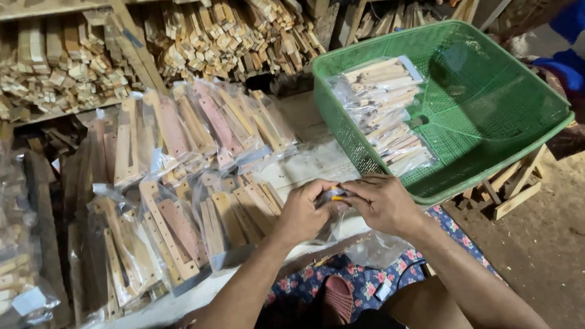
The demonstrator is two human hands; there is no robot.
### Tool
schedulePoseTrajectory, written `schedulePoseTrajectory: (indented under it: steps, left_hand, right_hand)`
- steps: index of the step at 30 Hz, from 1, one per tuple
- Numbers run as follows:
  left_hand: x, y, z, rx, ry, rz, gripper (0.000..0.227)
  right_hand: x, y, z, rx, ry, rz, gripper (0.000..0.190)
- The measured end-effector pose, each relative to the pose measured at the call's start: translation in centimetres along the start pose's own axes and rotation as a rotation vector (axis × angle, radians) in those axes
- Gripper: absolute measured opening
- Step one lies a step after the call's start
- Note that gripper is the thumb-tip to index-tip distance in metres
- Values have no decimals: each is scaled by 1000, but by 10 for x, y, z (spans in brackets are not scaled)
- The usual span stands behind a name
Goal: Packaging small wooden furniture components into plastic bags and placing them in a basket.
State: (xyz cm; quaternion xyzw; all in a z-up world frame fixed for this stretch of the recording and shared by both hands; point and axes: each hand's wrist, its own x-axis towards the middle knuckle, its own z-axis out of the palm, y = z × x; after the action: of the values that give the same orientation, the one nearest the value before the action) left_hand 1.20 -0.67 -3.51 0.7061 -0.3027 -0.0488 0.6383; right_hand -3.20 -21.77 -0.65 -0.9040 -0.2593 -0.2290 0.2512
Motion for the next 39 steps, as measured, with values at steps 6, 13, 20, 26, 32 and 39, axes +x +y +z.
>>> schedulePoseTrajectory:
  steps: [6, 13, 20, 26, 32, 39]
  left_hand:
    - [-11, -4, -10, 187, -235, -191, 89]
    - [-16, -9, -16, -54, 5, -386, 54]
    - [-36, 59, -69, -414, 344, -601, 39]
    - [-46, 57, -145, -227, 456, -790, 64]
    - [-58, 72, -194, -124, 761, -869, 88]
    - [-81, -37, -226, 470, 793, -610, 62]
  right_hand:
    - [4, -14, 9, 296, 144, 375, 23]
    - [-48, 40, 74, 259, 308, 790, 36]
    - [-71, 57, 128, -499, -183, 879, 39]
    - [28, -71, 80, 109, -5, 807, 39]
    - [101, -179, 117, 604, -271, 615, 59]
    - [124, -182, 191, 50, -535, 641, 32]
